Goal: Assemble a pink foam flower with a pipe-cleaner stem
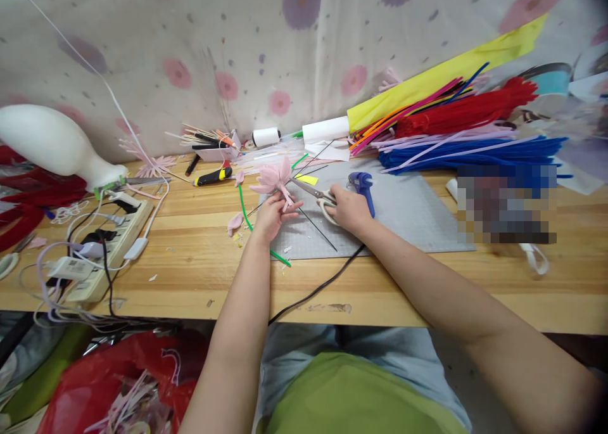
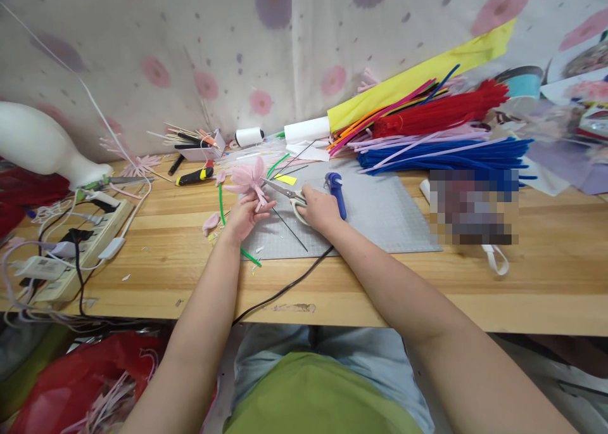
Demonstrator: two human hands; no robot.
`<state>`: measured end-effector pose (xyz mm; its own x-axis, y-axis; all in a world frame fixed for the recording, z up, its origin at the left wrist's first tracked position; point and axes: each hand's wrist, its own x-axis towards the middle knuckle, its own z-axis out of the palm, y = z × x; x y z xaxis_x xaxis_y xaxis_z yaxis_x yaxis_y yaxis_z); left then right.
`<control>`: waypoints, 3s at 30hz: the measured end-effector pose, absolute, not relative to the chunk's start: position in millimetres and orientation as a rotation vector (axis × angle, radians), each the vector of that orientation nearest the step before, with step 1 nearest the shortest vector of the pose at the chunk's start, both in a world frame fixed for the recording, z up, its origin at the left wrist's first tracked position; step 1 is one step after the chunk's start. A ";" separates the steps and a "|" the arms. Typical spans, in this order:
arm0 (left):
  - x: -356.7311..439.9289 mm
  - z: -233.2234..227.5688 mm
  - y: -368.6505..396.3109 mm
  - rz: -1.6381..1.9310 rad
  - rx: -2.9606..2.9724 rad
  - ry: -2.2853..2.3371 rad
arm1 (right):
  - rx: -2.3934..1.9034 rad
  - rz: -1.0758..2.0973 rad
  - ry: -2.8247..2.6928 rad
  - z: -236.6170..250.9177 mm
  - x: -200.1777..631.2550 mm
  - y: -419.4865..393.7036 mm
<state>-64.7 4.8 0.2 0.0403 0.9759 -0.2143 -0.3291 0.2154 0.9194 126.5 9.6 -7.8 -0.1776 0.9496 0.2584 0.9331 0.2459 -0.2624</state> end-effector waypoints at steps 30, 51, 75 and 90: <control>-42.5 -3.6 0.0 1.248 0.852 1.146 | -1.502 -0.171 -2.303 -17.2 123.2 14.7; -36.5 -6.2 0.2 1.288 0.834 1.219 | -1.506 -0.183 -2.318 -14.6 120.0 10.9; -41.0 -10.3 6.0 1.421 0.813 1.225 | -1.467 0.880 -1.808 -14.4 116.8 11.3; -38.1 -8.4 1.1 1.284 0.786 1.034 | -1.184 1.533 -1.349 -8.6 104.8 12.2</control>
